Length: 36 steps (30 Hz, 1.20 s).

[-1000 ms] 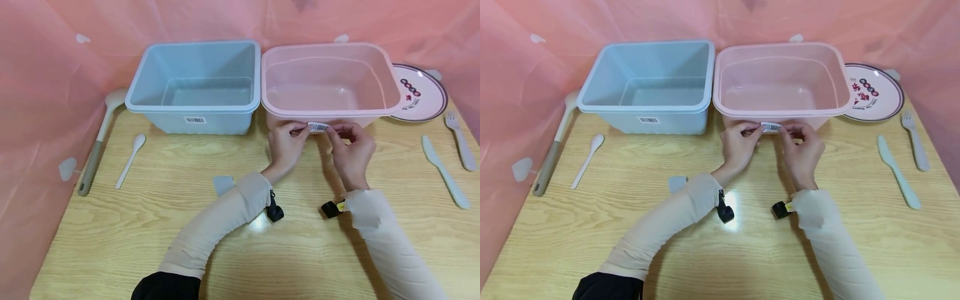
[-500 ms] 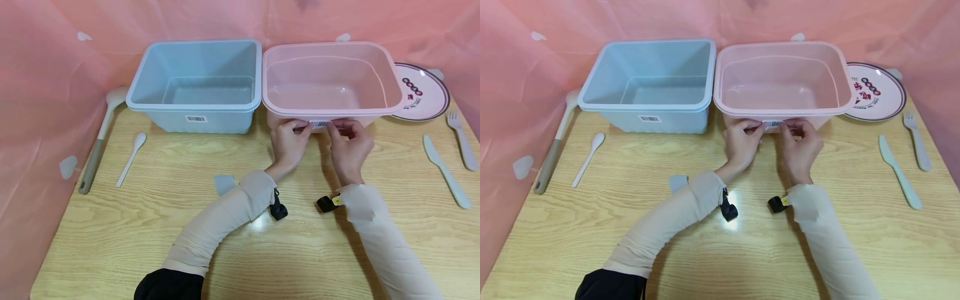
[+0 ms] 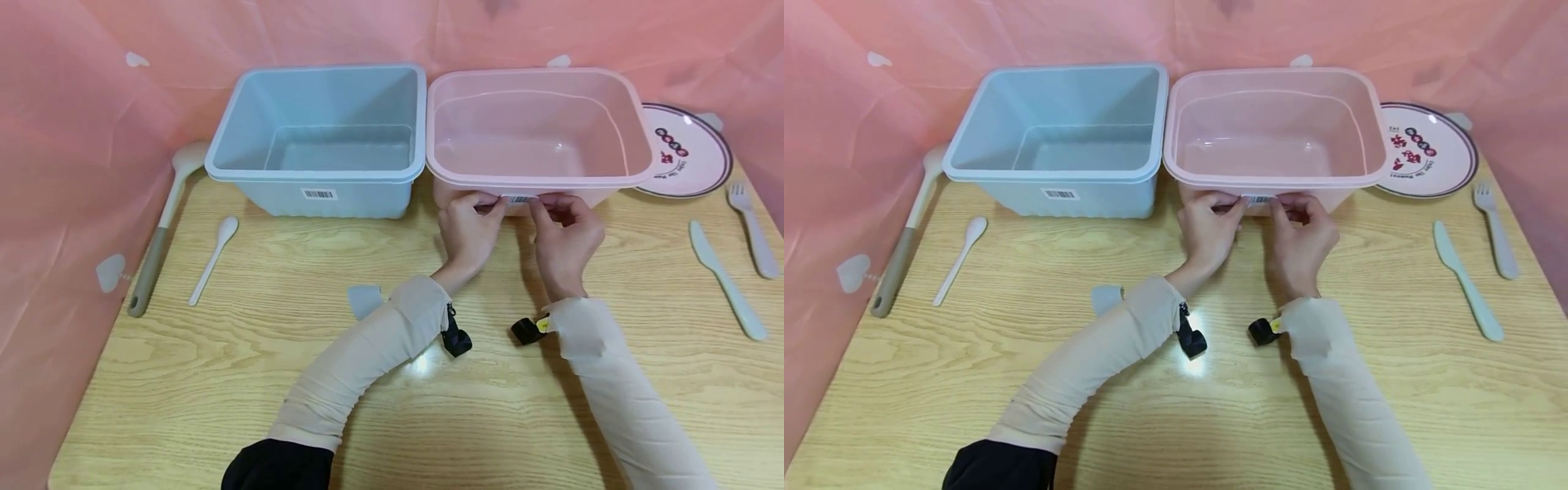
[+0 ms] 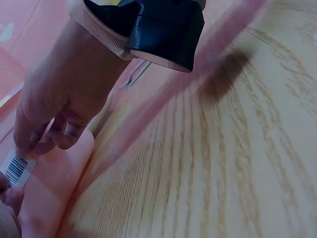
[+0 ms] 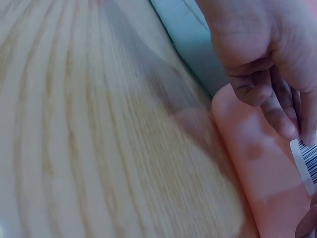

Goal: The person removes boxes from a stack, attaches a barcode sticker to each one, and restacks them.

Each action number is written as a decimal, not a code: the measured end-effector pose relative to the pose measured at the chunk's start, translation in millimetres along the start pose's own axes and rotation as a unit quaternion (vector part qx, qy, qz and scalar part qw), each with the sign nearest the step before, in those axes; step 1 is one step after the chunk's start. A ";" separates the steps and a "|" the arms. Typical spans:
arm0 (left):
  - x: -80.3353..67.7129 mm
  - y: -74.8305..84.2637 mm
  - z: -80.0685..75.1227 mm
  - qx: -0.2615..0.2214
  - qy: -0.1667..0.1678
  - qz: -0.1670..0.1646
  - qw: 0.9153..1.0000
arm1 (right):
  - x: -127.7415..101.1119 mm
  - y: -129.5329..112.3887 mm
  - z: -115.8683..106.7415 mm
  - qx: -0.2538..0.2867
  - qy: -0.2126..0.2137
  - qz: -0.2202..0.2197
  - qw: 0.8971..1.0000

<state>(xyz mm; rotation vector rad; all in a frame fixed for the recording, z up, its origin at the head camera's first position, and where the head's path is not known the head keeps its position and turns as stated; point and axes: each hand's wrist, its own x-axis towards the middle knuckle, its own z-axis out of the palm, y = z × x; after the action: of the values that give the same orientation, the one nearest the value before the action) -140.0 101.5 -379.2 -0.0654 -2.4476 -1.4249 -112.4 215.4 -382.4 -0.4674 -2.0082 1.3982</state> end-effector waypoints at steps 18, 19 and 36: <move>-7.8 -1.4 -1.0 0.000 -0.053 0.026 0.998 | -5.0 2.8 -5.3 0.028 -0.014 0.028 0.999; -9.0 -1.2 -1.7 0.003 -0.067 0.036 0.997 | -6.5 3.6 -6.3 0.037 -0.025 0.032 0.998; -9.9 -12.0 -2.0 -0.020 -0.171 0.064 0.983 | -9.8 5.4 -3.3 0.181 -0.122 0.117 0.969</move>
<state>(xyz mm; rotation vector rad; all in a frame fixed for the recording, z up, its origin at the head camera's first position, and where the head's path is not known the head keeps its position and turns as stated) -132.4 94.9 -391.1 -0.5093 -2.6224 -1.5109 -103.4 213.8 -389.6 -0.3914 -1.8645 2.0056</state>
